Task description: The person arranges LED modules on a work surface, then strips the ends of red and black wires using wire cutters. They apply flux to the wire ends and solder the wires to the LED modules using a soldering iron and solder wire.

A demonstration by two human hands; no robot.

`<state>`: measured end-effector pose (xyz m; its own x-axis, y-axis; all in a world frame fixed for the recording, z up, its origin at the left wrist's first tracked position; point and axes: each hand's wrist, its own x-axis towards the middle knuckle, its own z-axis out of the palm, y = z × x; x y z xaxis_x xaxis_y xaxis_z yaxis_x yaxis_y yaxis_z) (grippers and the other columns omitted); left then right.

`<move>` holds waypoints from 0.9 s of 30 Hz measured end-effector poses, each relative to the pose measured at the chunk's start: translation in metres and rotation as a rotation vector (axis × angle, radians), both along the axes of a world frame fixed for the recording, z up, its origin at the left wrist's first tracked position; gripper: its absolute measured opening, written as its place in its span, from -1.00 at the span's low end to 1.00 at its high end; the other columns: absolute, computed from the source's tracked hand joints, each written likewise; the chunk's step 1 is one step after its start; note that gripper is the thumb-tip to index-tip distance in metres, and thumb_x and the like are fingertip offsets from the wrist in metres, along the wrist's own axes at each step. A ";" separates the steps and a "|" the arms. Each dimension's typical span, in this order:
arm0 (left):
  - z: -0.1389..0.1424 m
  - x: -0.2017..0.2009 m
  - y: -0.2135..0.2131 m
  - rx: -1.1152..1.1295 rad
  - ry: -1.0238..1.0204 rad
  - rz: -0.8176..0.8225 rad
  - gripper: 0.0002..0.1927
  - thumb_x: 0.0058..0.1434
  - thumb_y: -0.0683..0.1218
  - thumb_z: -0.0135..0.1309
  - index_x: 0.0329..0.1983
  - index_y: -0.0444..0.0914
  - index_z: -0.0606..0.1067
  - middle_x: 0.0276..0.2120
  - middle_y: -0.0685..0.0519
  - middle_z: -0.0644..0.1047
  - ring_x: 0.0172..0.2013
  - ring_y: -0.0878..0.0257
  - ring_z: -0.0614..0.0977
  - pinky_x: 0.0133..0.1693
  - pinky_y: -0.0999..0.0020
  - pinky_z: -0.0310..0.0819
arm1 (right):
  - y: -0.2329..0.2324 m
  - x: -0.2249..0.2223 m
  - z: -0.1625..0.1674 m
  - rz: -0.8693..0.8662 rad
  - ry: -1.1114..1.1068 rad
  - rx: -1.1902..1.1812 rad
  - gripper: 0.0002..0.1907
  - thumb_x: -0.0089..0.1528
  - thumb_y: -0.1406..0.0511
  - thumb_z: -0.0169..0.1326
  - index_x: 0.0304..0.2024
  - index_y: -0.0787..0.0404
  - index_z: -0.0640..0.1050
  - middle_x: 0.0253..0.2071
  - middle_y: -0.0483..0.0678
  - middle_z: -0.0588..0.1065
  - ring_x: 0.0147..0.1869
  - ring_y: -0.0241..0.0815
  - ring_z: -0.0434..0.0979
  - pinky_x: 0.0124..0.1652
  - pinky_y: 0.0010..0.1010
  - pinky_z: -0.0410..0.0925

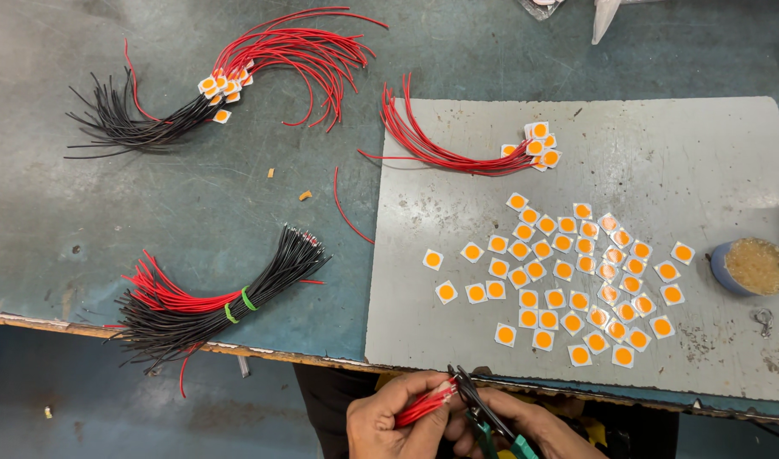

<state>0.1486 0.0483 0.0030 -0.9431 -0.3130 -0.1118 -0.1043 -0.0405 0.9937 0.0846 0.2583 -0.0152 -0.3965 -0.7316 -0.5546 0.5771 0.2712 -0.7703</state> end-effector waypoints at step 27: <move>-0.016 0.042 -0.030 -0.115 -0.009 0.186 -0.81 -0.01 -0.32 0.29 -0.28 -0.37 0.71 -0.39 -0.04 0.78 -0.35 0.31 0.80 -0.24 0.45 0.68 | -0.028 -0.003 0.020 0.250 0.139 -0.056 -0.30 0.16 0.28 0.26 0.34 0.19 0.37 -0.10 -0.05 0.53 -0.11 -0.29 0.49 -0.10 -0.46 0.37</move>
